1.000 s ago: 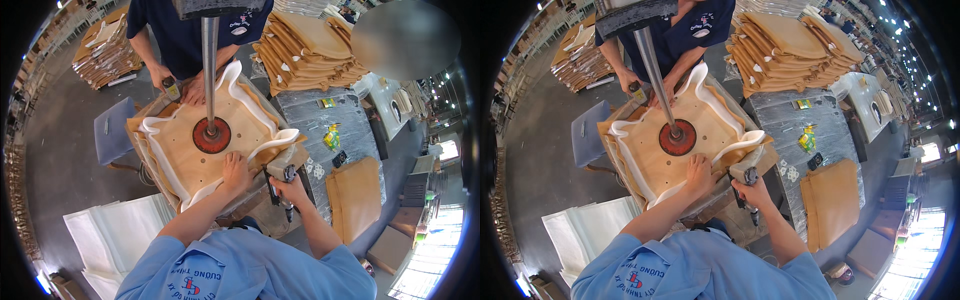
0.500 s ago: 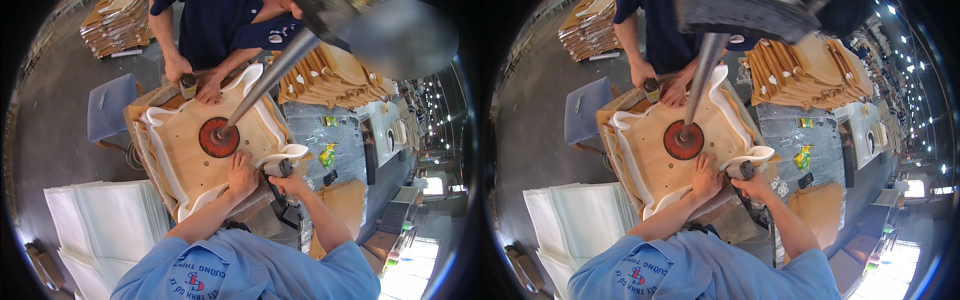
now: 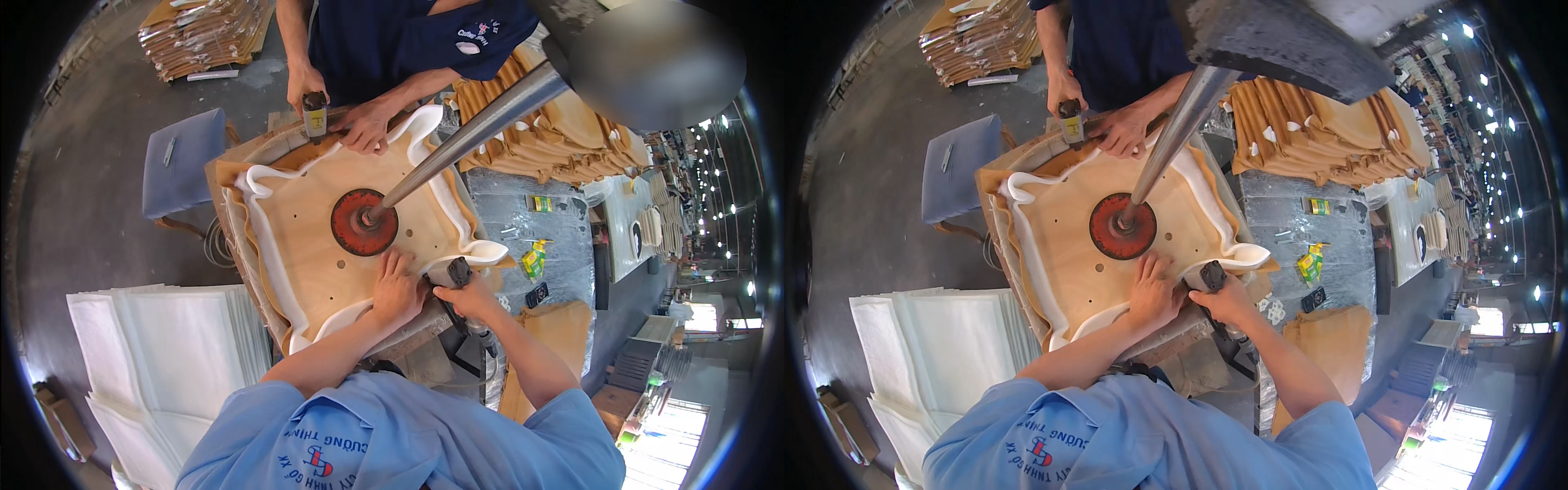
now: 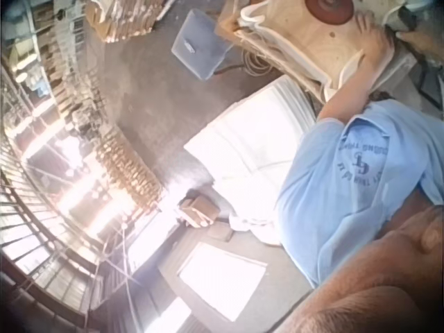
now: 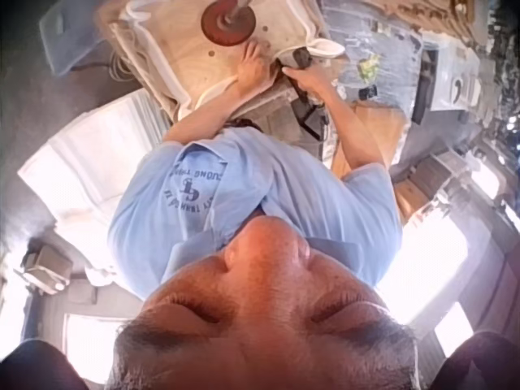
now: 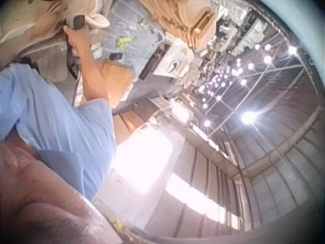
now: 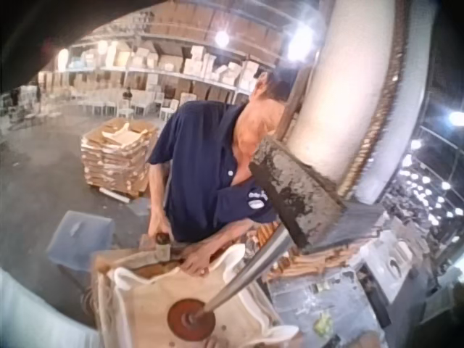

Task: The person uses a pneumatic staple gun to attach a white fabric cover to a wooden chair seat frame. A coworker applies glue to the frame edges. The person repeatedly staples the fabric, flips the seat, and adds a brown paper layer before continuing to staple.

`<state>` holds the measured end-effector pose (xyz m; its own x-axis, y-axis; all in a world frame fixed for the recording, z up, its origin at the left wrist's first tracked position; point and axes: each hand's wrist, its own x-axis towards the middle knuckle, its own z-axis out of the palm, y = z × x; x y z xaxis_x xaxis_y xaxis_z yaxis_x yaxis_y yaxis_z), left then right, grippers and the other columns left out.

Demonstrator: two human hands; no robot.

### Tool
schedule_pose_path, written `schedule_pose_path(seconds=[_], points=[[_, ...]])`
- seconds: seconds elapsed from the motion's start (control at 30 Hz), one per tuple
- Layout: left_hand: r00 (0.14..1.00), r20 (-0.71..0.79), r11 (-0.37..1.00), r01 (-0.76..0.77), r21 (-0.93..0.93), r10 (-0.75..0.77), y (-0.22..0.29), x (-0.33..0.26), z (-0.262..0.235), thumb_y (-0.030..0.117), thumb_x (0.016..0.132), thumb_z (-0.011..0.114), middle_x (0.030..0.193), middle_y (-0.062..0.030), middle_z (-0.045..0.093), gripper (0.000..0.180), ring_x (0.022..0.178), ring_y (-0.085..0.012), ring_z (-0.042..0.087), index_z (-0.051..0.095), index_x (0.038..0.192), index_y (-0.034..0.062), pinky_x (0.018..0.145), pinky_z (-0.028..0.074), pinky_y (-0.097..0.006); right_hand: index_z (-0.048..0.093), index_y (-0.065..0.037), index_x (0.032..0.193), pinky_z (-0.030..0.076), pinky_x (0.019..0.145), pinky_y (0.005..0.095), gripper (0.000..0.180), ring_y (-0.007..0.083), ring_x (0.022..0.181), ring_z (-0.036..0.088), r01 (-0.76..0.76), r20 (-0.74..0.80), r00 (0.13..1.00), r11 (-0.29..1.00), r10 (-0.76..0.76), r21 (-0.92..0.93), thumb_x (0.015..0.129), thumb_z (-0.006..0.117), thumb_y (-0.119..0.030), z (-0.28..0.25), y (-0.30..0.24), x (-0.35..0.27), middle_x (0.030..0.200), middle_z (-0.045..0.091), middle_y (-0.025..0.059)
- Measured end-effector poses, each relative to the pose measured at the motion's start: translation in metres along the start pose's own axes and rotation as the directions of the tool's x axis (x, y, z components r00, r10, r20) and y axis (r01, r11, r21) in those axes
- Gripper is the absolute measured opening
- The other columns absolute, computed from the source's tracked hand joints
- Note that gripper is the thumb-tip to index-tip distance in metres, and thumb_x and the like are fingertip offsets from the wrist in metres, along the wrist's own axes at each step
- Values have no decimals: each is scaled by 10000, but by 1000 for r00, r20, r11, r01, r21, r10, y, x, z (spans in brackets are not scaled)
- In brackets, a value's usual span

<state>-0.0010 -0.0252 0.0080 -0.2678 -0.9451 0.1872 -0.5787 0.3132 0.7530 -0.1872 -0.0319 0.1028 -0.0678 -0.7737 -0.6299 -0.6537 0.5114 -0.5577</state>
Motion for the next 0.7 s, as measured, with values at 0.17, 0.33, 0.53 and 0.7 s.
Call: schedule_pose_path(seconds=[0.17, 0.33, 0.53, 0.7], points=[[999, 27, 998, 39, 47, -41, -3, -9, -4, 231, 849, 758, 1449, -114, 557, 193, 1492, -394, 365, 807, 831, 45, 1278, 209, -559, 711, -3, 1015, 511, 511, 309, 331, 122, 538, 626, -66, 72, 996, 995, 61, 71, 885, 852, -273, -4, -5, -9, 701, 678, 43], [996, 27, 996, 83, 14, -83, -1, -10, -1, 226, 845, 757, 1442, -112, 559, 183, 1498, -384, 355, 806, 822, 51, 1286, 192, -559, 714, -7, 974, 513, 513, 316, 313, 128, 528, 624, -44, 94, 995, 997, 38, 68, 884, 852, -273, 2, -1, -15, 676, 666, 50], [997, 39, 998, 61, 6, -62, -4, -10, -5, 222, 840, 769, 1438, -106, 562, 168, 1491, -394, 367, 805, 843, 58, 1281, 205, -576, 721, -2, 977, 514, 520, 331, 328, 140, 536, 629, 99, -12, 995, 995, -99, -7, 878, 857, -284, 14, -4, -9, 706, 685, 61], [997, 63, 999, 42, 27, -43, 0, -20, -17, 231, 848, 759, 1447, -116, 560, 170, 1507, -402, 355, 811, 862, 70, 1286, 199, -581, 738, -4, 1012, 499, 509, 323, 316, 142, 536, 625, -43, 54, 998, 996, 39, 73, 884, 850, -270, 7, -5, -9, 713, 688, 50]])
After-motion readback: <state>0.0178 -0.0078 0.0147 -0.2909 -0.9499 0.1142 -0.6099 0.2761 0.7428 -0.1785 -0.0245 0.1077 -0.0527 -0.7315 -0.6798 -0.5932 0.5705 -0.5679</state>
